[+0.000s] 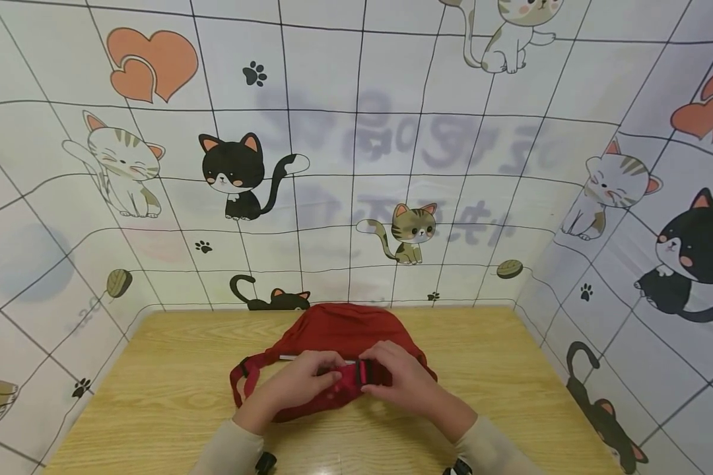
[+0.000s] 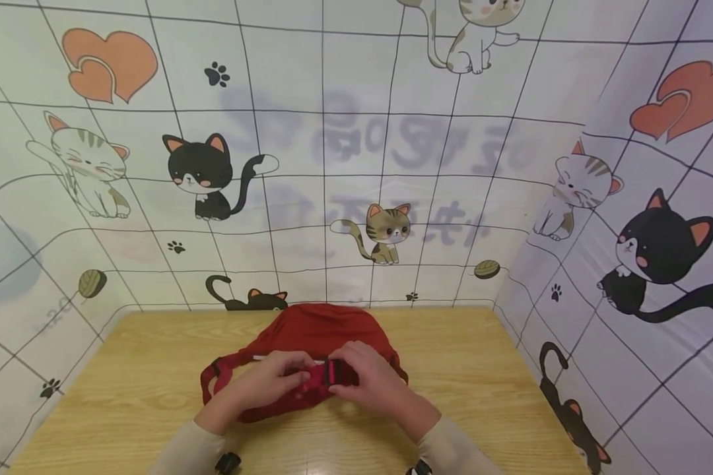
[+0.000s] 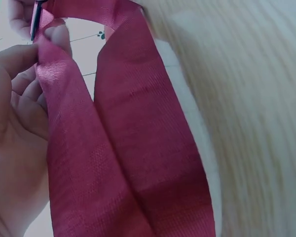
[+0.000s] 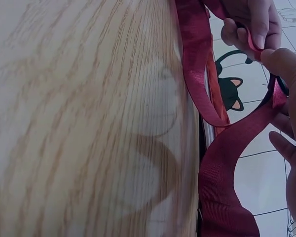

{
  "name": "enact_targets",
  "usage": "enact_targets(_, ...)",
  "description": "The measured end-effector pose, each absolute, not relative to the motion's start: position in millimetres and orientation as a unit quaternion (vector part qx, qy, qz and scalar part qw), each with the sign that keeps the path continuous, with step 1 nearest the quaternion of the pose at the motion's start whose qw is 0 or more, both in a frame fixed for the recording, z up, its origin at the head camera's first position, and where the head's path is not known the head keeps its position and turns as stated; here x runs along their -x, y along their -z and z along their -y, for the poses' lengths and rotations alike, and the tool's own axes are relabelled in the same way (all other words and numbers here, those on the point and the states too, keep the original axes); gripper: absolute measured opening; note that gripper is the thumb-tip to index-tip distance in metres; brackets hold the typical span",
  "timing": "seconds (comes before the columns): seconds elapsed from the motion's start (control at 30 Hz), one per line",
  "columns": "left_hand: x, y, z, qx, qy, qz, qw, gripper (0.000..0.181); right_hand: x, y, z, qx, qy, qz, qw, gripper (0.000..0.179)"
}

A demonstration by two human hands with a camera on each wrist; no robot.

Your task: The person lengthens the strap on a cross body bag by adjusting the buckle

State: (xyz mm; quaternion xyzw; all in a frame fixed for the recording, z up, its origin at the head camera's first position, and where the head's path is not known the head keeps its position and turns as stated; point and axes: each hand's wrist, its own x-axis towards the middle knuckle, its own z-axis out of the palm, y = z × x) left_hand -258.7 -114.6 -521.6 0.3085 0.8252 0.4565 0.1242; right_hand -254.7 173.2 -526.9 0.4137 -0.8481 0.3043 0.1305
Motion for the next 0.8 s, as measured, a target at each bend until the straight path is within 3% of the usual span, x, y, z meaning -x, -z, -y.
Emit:
enact_targets(0.43,257,512,110,-0.302,-0.476,-0.813,0.145,0.008,254,522,-169,-0.434,-0.321,0.833,0.124,0.053)
enact_targets(0.8,262,513,112,-0.316,-0.452,-0.824,0.127,0.007,252,519,-164,-0.433,-0.309,0.833,0.151,0.052)
